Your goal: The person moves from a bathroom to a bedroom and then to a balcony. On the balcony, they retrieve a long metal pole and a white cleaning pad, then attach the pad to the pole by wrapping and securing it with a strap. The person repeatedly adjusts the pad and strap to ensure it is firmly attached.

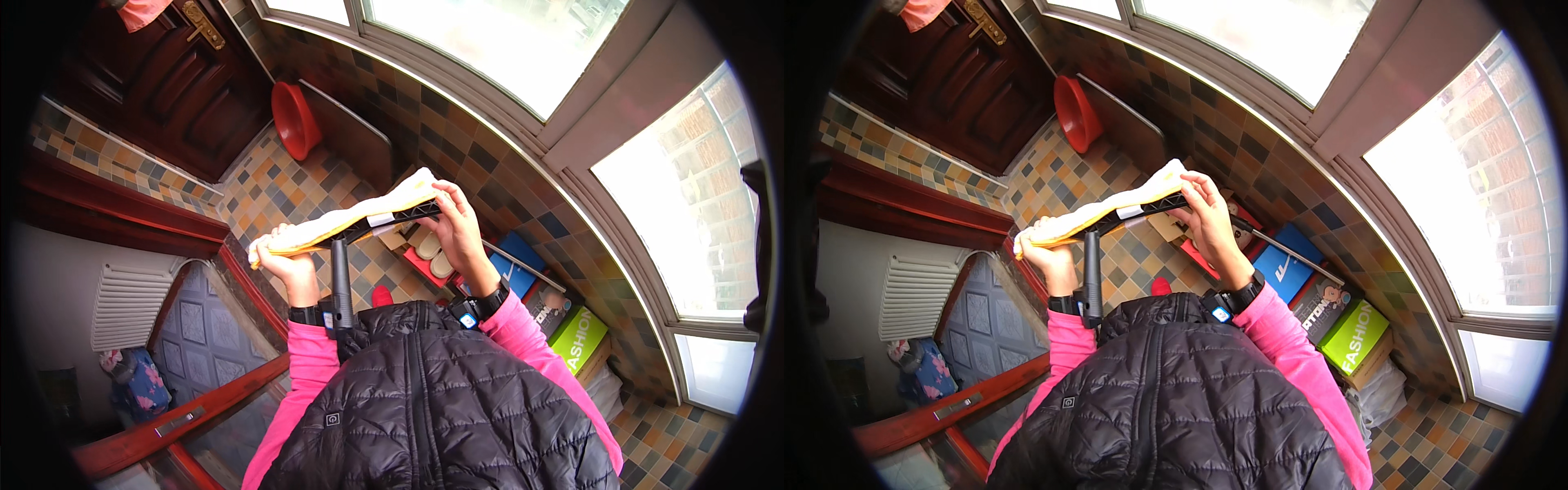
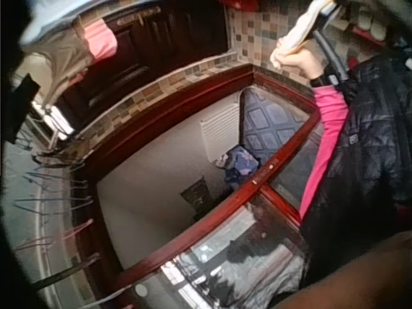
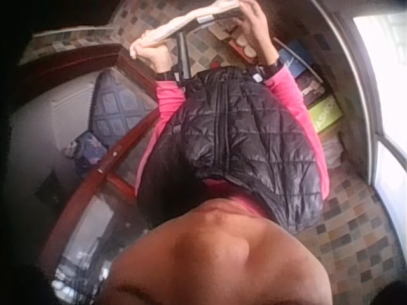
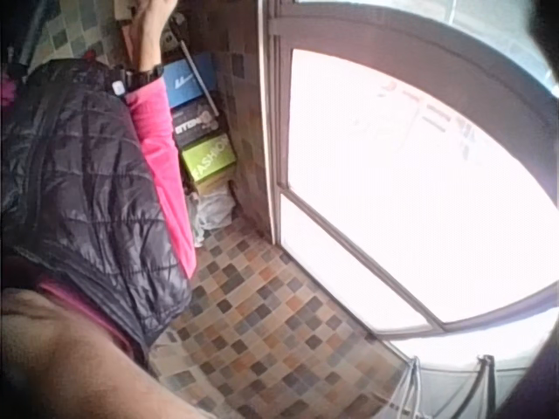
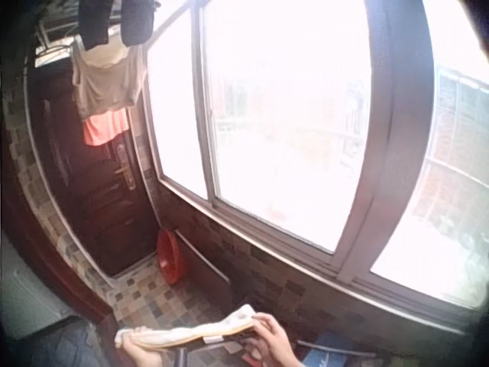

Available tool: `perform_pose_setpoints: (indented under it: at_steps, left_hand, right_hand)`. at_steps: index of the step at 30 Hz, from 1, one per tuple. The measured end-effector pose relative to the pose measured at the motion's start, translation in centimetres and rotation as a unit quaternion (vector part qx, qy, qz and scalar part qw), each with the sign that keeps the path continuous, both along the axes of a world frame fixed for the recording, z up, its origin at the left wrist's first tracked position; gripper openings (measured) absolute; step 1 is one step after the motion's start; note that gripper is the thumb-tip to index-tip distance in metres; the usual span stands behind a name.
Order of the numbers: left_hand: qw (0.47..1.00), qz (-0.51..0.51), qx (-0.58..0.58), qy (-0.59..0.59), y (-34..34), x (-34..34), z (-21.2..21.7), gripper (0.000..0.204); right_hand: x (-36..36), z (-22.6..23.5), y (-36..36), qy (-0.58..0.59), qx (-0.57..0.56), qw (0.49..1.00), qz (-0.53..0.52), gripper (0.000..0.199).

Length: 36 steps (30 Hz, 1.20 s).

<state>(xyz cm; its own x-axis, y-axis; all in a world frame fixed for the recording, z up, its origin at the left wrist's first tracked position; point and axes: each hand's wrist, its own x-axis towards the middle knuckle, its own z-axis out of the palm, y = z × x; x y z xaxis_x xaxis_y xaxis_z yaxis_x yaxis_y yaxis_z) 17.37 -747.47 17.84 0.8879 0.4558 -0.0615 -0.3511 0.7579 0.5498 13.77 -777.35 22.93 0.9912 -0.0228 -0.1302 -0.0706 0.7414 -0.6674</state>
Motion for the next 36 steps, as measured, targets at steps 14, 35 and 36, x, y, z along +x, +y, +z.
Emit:
perform_pose_setpoints:
  at_steps: [14,35,36]
  left_hand:
    - [0.975,-0.188,-0.062,0.098,0.3,0.2,-2.5,0.027]
    - [0.721,-0.130,0.669,-0.121,-11.5,-0.6,12.2,0.020]
    - [0.724,-0.136,0.666,-0.115,-11.7,-0.6,12.1,0.020]
  right_hand:
    - [2.9,1.9,3.2,-0.032,-0.170,0.984,-0.034,0.033]
    - [3.5,6.3,2.5,-0.223,-0.422,0.877,-0.051,0.039]
    - [3.5,6.4,2.3,-0.228,-0.437,0.868,-0.051,0.040]
